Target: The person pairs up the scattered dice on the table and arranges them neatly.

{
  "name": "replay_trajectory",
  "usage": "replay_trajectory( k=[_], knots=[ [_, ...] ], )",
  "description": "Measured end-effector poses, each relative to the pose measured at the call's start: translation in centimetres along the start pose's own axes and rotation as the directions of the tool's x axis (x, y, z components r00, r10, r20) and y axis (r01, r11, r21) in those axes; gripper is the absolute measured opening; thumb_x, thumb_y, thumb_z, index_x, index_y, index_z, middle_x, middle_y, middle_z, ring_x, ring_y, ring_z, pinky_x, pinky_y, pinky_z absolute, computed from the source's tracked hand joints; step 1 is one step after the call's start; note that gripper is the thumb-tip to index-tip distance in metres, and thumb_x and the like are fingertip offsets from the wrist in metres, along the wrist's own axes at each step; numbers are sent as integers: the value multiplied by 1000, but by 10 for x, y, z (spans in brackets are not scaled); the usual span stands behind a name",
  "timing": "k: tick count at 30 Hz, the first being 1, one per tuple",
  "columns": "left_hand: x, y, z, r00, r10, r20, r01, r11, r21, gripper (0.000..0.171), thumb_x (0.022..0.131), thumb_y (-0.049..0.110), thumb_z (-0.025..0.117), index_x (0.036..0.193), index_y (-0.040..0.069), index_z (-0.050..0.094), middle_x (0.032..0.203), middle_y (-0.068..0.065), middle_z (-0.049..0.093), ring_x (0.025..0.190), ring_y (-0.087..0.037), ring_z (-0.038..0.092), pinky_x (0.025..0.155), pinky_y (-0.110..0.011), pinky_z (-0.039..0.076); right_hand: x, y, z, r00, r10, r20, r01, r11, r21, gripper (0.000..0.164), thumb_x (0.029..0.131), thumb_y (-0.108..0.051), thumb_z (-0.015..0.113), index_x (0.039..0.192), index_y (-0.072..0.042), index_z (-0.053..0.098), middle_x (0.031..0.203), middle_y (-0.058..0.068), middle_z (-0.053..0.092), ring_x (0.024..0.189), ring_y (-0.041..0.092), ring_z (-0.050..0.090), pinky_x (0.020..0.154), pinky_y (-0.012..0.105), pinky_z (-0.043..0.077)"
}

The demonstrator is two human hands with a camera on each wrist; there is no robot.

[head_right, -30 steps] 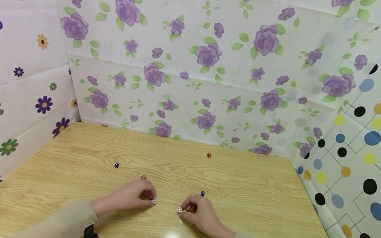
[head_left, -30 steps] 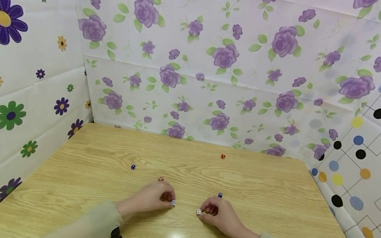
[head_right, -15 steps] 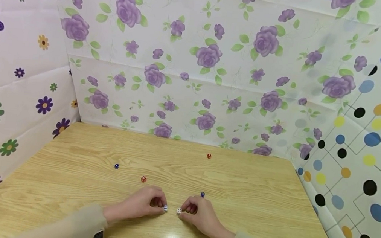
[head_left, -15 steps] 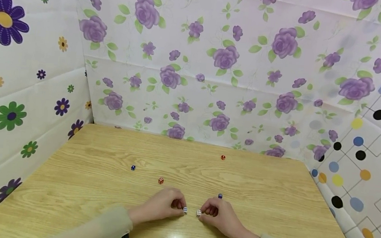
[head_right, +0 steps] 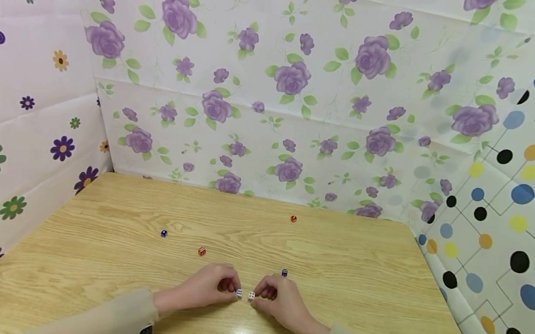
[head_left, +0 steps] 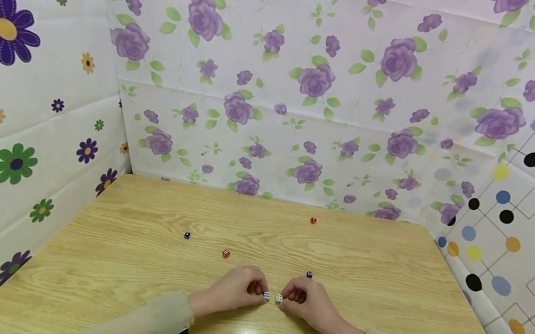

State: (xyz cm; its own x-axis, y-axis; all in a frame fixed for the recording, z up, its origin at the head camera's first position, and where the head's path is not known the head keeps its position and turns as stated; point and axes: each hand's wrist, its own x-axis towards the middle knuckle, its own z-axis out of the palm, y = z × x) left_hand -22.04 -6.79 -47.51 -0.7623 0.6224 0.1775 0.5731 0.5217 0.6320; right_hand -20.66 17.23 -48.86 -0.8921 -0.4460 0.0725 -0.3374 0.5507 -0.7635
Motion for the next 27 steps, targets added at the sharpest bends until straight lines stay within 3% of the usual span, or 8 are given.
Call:
replay_trajectory(
  k=[12,27],
  knots=[
    [1,0,6,1000,15,-10,-15,1000,-5,8,86,17,77,89,14,70,83,3,66,71,2,55,66,-13,47,0,-3,0,1000,6,3,-6,1000,-5,12,83,-27,80,90,-21,71,85,-7,63,72,2,53,65,20,47],
    [4,3,8,1000,-21,3,21,1000,-6,9,85,16,78,88,14,70,83,5,64,72,2,54,67,-13,46,0,-2,0,1000,2,-1,-2,1000,-18,11,83,-27,80,90,-24,71,85,-7,63,73,2,53,65,20,47]
  ],
)
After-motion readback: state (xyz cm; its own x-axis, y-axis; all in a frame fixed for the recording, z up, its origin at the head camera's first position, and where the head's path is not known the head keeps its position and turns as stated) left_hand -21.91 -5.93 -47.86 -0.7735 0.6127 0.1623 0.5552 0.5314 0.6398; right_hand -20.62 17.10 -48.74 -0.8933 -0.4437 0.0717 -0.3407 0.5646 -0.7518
